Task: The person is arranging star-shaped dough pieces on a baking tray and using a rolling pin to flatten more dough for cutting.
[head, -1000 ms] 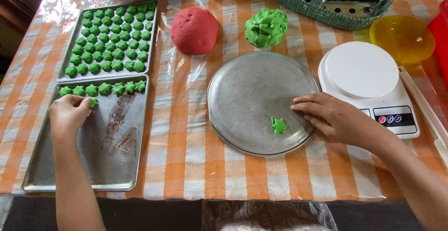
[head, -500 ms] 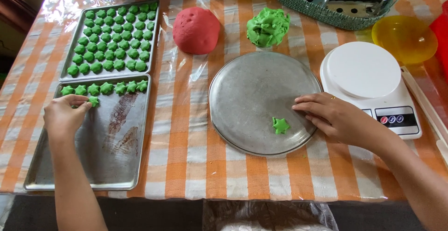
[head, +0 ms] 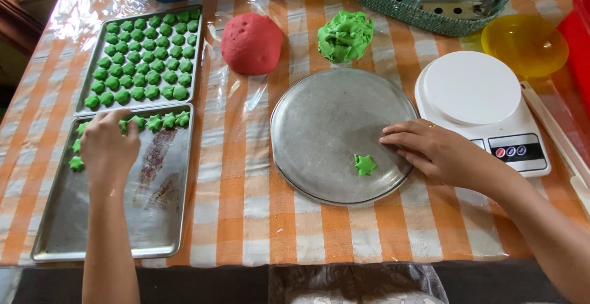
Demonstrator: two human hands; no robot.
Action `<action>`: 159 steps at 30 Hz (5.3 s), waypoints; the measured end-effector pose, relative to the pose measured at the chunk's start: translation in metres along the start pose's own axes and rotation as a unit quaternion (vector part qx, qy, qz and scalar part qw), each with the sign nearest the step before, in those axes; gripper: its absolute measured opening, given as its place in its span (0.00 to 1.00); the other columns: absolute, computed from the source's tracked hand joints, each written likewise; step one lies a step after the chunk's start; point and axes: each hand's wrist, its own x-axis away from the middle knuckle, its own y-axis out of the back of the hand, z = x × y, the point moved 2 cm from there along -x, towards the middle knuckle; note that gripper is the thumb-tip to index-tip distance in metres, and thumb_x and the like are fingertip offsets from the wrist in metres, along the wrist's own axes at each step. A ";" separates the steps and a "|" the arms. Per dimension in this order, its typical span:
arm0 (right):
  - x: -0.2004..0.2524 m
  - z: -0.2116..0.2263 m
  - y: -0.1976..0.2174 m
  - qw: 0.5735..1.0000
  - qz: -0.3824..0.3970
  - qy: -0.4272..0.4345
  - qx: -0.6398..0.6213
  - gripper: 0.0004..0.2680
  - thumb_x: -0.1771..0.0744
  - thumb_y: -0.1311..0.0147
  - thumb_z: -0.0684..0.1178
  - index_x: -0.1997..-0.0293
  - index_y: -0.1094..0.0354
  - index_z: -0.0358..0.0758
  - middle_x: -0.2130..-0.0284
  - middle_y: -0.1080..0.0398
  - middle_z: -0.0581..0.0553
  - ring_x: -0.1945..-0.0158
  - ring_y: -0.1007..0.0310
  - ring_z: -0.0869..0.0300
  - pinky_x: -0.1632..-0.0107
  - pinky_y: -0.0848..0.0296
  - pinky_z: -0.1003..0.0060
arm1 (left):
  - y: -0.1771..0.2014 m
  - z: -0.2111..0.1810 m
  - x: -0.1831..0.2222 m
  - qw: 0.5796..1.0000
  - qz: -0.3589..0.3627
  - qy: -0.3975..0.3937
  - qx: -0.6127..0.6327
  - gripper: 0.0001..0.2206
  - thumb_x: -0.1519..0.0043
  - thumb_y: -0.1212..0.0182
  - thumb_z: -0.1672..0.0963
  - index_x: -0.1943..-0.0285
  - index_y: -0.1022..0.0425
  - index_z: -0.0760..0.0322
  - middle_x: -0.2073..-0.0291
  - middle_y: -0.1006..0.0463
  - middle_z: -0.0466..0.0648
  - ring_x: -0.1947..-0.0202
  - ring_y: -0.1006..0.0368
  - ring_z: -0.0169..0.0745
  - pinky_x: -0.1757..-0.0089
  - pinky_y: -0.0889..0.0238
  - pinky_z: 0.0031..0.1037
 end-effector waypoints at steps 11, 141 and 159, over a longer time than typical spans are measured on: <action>-0.001 0.012 0.006 0.999 -0.012 0.006 0.038 0.13 0.32 0.50 0.44 0.41 0.29 0.45 0.44 0.29 0.46 0.38 0.30 0.52 0.37 0.31 0.58 | 0.065 -0.328 0.079 0.773 0.237 -0.538 0.239 0.22 0.39 0.55 0.68 0.36 0.28 0.70 0.41 0.25 0.61 0.37 0.31 0.59 0.45 0.32 0.42; -0.005 0.011 -0.014 0.988 -0.099 0.008 -0.116 0.08 0.35 0.44 0.41 0.53 0.23 0.44 0.58 0.20 0.52 0.51 0.23 0.59 0.48 0.26 0.64 | -0.067 0.231 0.014 0.980 0.058 0.183 -0.047 0.12 0.31 0.39 0.52 0.54 0.12 0.60 0.61 0.14 0.52 0.56 0.20 0.55 0.56 0.31 0.42; -0.004 0.008 -0.016 0.990 -0.093 0.004 -0.108 0.09 0.35 0.43 0.41 0.52 0.23 0.46 0.58 0.21 0.52 0.51 0.24 0.58 0.48 0.27 0.63 | 0.013 -0.002 0.012 0.923 0.199 0.201 0.261 0.12 0.32 0.41 0.55 0.43 0.19 0.63 0.51 0.18 0.49 0.53 0.24 0.41 0.52 0.36 0.32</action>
